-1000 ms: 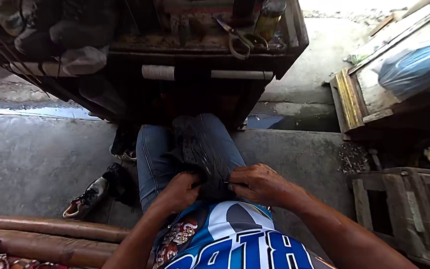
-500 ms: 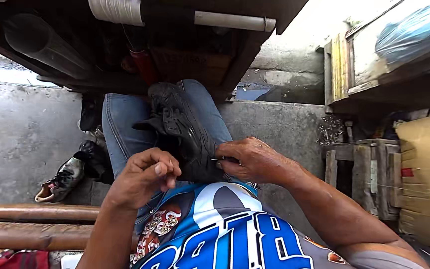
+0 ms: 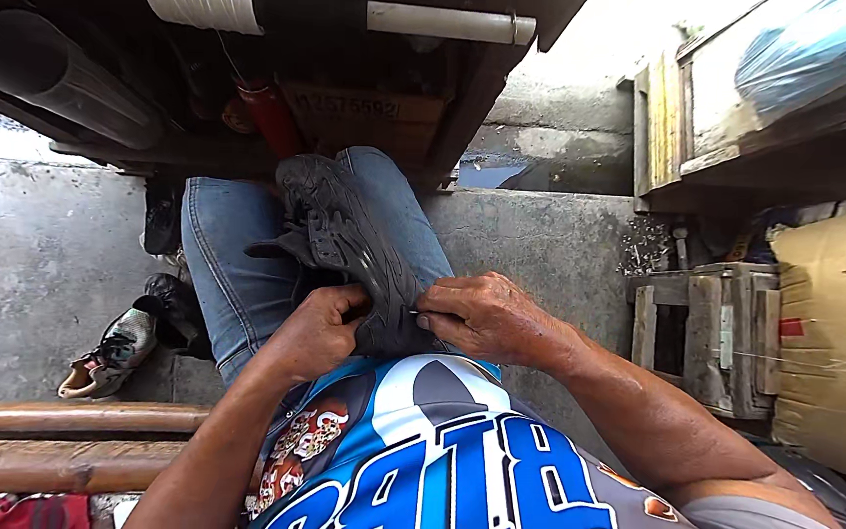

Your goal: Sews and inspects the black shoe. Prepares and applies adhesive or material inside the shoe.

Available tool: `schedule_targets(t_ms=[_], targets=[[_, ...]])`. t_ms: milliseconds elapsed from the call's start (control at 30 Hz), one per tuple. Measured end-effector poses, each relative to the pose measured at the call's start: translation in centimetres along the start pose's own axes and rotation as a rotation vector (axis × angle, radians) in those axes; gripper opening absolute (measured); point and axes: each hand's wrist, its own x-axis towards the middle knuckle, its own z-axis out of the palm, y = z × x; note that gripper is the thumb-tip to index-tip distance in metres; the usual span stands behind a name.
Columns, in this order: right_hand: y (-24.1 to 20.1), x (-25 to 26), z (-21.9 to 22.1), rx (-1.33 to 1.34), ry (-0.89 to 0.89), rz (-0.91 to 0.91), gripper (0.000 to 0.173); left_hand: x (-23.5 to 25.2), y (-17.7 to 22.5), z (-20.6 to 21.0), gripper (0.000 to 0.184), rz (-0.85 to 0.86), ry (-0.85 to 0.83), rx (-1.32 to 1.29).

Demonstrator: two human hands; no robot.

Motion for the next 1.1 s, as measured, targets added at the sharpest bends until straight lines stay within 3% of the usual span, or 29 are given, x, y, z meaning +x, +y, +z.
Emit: schedule_targets(t_ms=[133,300,433,567,667,733,800,967,1100], targets=[[-0.1,-0.6,0.1,-0.013,0.014,0.039,0.021,-0.8,-0.1,0.7,0.014,-0.012,0.077,0.134],[-0.7,-0.7,-1.4,-0.127,-0.187,0.097,0.019,-0.9,0.8,2.5,0.02,0.017,0.073,0.438],[-1.7,0.3,-1.6,-0.142,-0.235,0.143,0.015,-0.8,1.2,3.1,0.02,0.012,0.09,0.537],[0.0,-0.1,-0.3,-0.027,-0.056,0.137,0.02,-0.5,0.4,2.8,0.019,-0.001,0.116,0.46],[1.9,-1.6,0.3,-0.106,0.138,0.162,0.039,0.0,0.5,2.9,0.017,0.047,0.15,0.417],[3.7,-2.9,-0.7,-0.186,0.272,0.268,0.051,0.1,0.4,3.0,0.016,0.044,0.143,0.392],[5.2,-4.0,-1.9,-0.247,0.361,0.385,0.052,0.2,0.3,2.9,0.017,0.067,0.161,0.358],[5.6,-4.3,-0.5,-0.048,0.374,0.383,0.046,0.4,-0.8,1.4,0.011,0.159,0.176,0.14],[4.0,-3.6,0.2,0.275,0.23,0.31,0.042,-0.8,-1.9,0.0,0.008,0.165,0.198,0.002]])
